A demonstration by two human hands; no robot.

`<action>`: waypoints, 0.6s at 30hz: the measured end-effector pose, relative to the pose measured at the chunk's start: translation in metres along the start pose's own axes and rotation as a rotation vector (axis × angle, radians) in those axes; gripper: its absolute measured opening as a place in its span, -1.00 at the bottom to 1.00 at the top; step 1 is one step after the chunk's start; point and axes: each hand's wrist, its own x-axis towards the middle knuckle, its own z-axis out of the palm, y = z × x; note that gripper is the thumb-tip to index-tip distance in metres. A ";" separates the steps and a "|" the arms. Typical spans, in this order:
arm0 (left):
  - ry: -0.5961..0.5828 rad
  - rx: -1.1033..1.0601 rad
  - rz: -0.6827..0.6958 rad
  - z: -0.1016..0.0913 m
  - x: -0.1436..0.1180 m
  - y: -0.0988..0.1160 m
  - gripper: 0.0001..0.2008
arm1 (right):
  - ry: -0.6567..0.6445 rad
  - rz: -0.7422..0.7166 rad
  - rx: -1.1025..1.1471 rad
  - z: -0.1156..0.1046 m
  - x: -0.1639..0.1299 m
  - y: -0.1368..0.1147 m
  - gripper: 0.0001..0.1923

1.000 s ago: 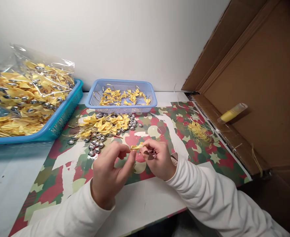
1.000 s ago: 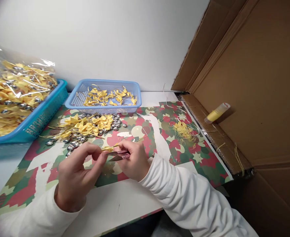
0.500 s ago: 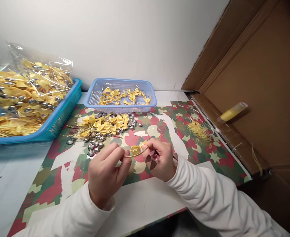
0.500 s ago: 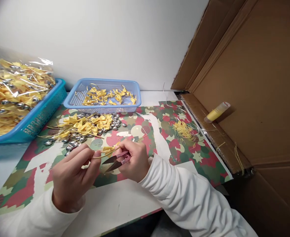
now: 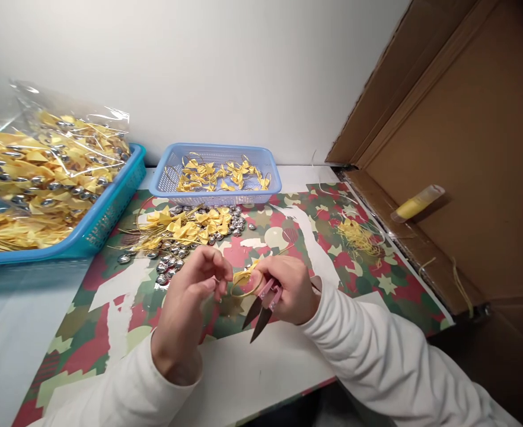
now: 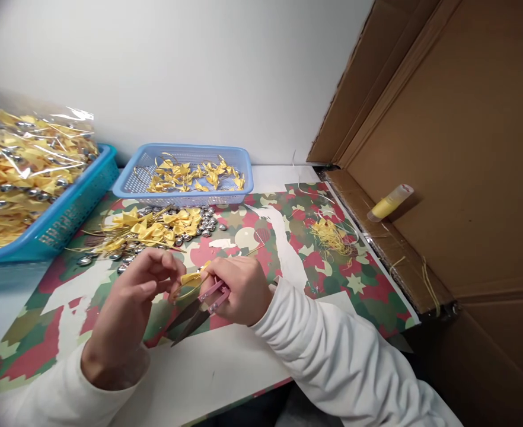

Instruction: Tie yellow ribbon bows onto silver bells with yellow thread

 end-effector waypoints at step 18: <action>0.190 -0.213 -0.136 0.006 0.002 0.008 -0.71 | -0.097 0.222 0.248 -0.028 0.011 0.011 -0.44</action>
